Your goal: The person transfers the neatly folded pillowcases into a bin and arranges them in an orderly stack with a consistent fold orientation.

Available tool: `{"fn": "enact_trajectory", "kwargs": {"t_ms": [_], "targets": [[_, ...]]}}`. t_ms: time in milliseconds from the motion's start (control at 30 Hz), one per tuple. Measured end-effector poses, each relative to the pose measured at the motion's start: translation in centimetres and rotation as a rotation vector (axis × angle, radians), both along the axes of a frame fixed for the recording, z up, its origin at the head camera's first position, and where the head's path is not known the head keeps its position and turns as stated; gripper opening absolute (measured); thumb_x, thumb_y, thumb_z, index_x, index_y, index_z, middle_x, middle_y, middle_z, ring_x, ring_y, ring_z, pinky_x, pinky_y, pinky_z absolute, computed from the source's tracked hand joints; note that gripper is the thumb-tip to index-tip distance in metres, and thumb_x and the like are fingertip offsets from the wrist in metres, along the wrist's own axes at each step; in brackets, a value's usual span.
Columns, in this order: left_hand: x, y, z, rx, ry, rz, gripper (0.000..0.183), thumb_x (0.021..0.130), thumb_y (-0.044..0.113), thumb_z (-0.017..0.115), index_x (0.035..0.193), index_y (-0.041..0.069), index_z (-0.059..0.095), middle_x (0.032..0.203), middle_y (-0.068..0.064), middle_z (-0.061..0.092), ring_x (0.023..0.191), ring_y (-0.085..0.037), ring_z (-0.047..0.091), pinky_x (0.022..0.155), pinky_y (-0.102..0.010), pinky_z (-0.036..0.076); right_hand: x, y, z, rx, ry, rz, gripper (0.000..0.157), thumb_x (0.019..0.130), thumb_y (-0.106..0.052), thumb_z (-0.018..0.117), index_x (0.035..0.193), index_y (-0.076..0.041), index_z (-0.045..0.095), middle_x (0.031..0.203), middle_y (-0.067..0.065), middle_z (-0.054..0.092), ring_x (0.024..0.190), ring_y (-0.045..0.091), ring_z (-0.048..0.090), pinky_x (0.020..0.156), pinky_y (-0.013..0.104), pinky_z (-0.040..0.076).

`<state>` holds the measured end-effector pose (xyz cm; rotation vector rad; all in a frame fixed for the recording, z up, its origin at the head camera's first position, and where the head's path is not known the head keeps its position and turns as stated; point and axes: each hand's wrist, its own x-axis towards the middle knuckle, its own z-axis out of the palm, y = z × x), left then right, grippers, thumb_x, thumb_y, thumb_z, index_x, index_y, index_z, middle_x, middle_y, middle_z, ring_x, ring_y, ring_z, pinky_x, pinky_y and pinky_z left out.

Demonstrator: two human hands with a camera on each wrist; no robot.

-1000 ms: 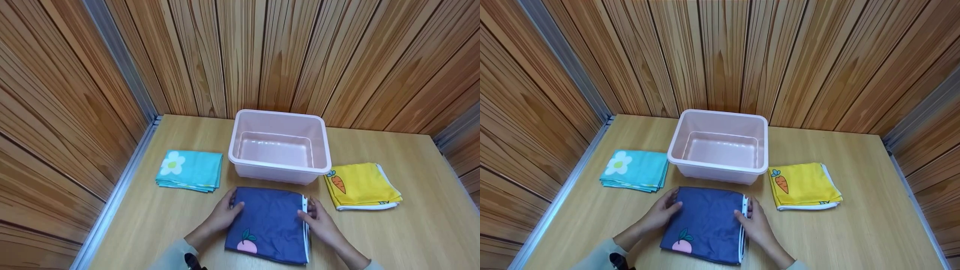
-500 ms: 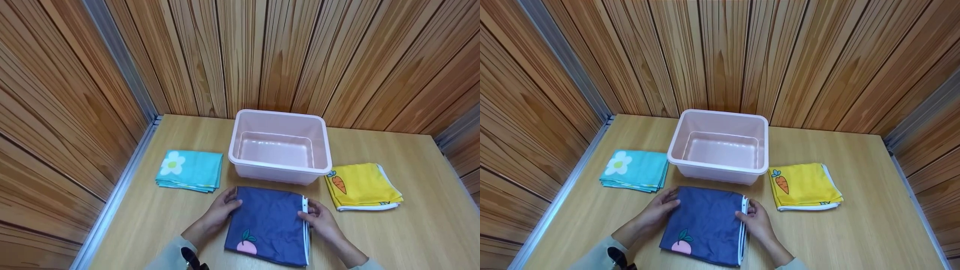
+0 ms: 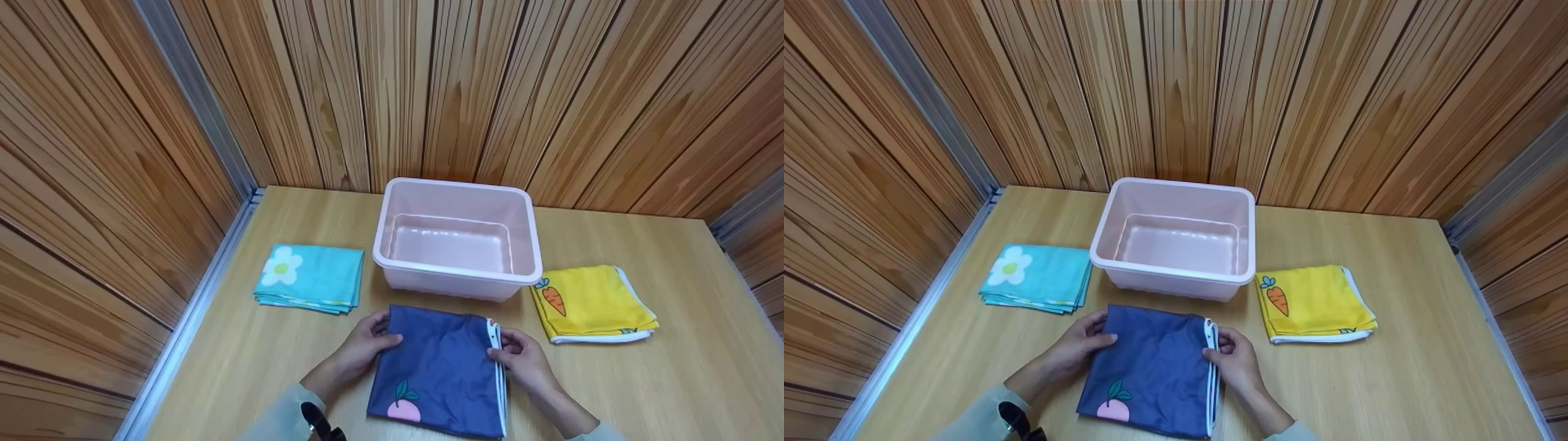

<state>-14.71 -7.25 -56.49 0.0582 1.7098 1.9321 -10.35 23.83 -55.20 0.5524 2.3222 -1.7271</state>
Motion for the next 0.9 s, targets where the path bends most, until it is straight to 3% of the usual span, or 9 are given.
{"fn": "enact_trajectory", "kwargs": {"t_ms": [233,467,633,733,900], "targets": [[0.1,-0.1,-0.4,0.017,0.024,-0.033,0.071,0.099,0.004,0.064,0.159,0.004,0.027,0.153,-0.018,0.048,0.142,-0.034,0.045,0.117,-0.049,0.035,0.0,-0.1,-0.1,-0.030,0.036,0.005,0.033,0.093,0.009,0.064,0.125,0.005,0.056,0.126,0.021,0.061,0.113,0.031,0.059,0.085,0.030,0.054],[-0.2,0.0,-0.8,0.046,0.065,0.008,0.046,0.104,0.002,0.054,0.149,0.003,0.048,0.139,-0.010,0.063,0.129,-0.024,0.059,0.111,-0.041,0.044,0.1,0.2,-0.2,-0.145,0.116,-0.056,0.027,0.094,0.018,0.053,0.116,0.004,0.049,0.119,0.017,0.064,0.099,0.015,0.058,0.078,0.022,0.050],[-0.2,0.4,-1.0,0.015,0.092,0.043,0.034,0.107,0.006,0.047,0.140,0.006,0.056,0.135,-0.007,0.064,0.126,-0.021,0.058,0.112,-0.042,0.042,0.3,0.2,-0.3,-0.131,0.213,-0.022,0.029,0.097,0.017,0.046,0.122,0.003,0.043,0.119,0.013,0.060,0.102,0.010,0.054,0.085,0.021,0.046],[0.0,0.5,-1.2,-0.002,0.135,0.055,0.035,0.110,0.008,0.040,0.142,0.008,0.053,0.138,-0.006,0.061,0.130,-0.022,0.054,0.115,-0.046,0.038,0.5,0.1,-0.5,-0.114,0.262,0.015,0.031,0.100,0.014,0.043,0.128,0.001,0.039,0.129,0.015,0.054,0.114,0.013,0.052,0.093,0.017,0.043],[0.3,1.0,-1.4,0.001,0.158,0.080,0.044,0.112,0.016,0.036,0.155,0.009,0.036,0.152,-0.008,0.049,0.143,-0.027,0.043,0.119,-0.050,0.030,0.6,0.0,-1.3,-0.120,0.341,0.088,0.033,0.105,0.007,0.038,0.137,0.001,0.030,0.148,0.021,0.038,0.139,0.027,0.035,0.102,0.008,0.033]]}}
